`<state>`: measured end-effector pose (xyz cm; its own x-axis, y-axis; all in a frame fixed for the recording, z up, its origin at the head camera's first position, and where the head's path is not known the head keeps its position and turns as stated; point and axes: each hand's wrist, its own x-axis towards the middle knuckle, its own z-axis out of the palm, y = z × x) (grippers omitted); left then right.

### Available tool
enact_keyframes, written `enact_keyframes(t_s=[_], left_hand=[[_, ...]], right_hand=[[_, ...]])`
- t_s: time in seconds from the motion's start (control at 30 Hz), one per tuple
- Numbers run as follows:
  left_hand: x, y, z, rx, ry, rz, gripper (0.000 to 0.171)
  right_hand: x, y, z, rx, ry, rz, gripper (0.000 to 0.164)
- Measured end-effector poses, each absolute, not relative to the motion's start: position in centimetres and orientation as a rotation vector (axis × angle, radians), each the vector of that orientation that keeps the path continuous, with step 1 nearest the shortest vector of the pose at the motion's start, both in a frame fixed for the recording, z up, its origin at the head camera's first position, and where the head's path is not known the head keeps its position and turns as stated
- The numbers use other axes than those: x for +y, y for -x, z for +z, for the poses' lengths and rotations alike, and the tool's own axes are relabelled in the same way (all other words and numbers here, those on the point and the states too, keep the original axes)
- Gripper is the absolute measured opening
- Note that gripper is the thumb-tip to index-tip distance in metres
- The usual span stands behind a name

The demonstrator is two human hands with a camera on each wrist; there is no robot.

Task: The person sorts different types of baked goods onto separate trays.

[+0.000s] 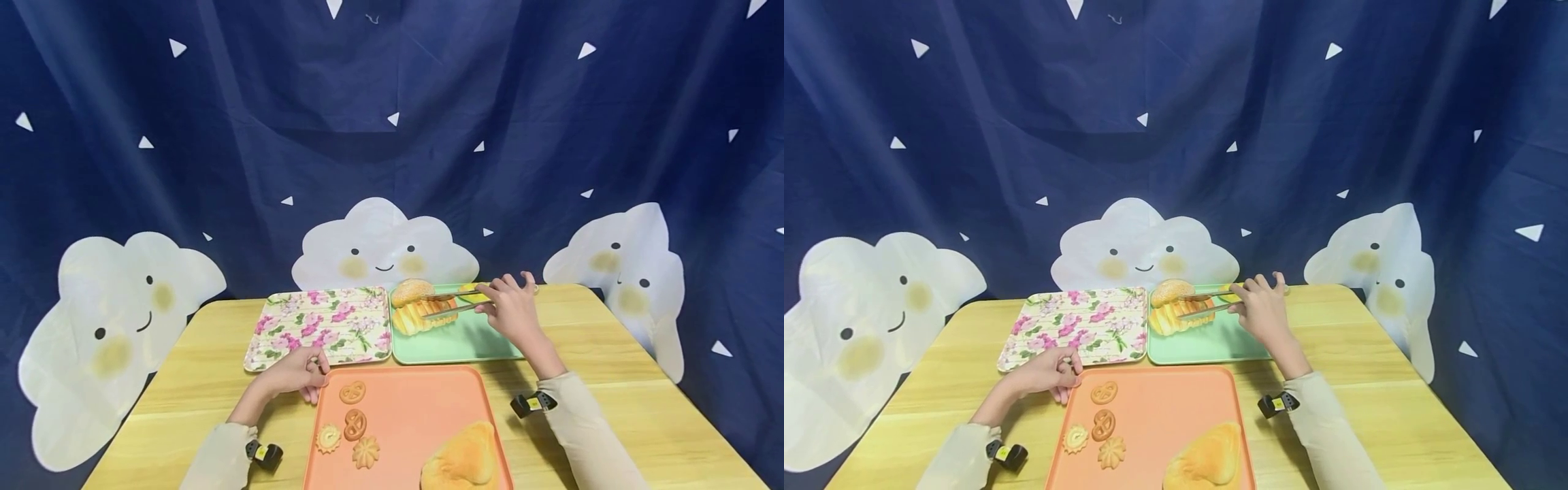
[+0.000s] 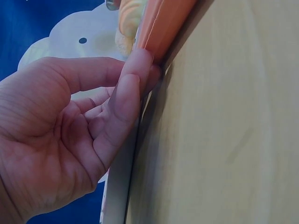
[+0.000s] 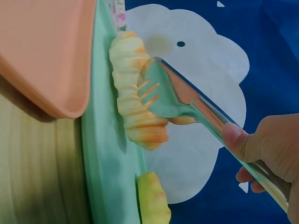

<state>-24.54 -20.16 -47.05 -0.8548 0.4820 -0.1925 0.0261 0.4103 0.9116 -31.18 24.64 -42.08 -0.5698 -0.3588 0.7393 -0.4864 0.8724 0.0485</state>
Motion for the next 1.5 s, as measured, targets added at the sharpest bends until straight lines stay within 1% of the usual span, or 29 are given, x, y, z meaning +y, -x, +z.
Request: enact_keyframes(t_s=[0.27,0.87,1.03,1.27,1.5], left_hand=[[-20.12,24.41,-47.02,2.246,-0.431,1.429,0.018],[-20.16,24.52,-47.11,2.255,-0.432,1.423,0.017],[-20.17,24.56,-47.15,2.257,-0.438,1.424,0.017],[-20.07,24.44,-46.91,2.243,-0.440,1.446,0.018],[-20.16,24.43,-46.95,2.248,-0.430,1.432,0.017]], right_hand=[[24.38,31.17,-42.44,-2.254,-0.559,0.193,0.035],[24.16,31.13,-42.56,-2.287,-0.552,0.171,0.031],[24.18,31.03,-42.41,-2.315,-0.540,0.174,0.035],[24.31,30.85,-42.10,-2.367,-0.518,0.195,0.048],[24.44,30.86,-41.77,-2.372,-0.518,0.238,0.050]])
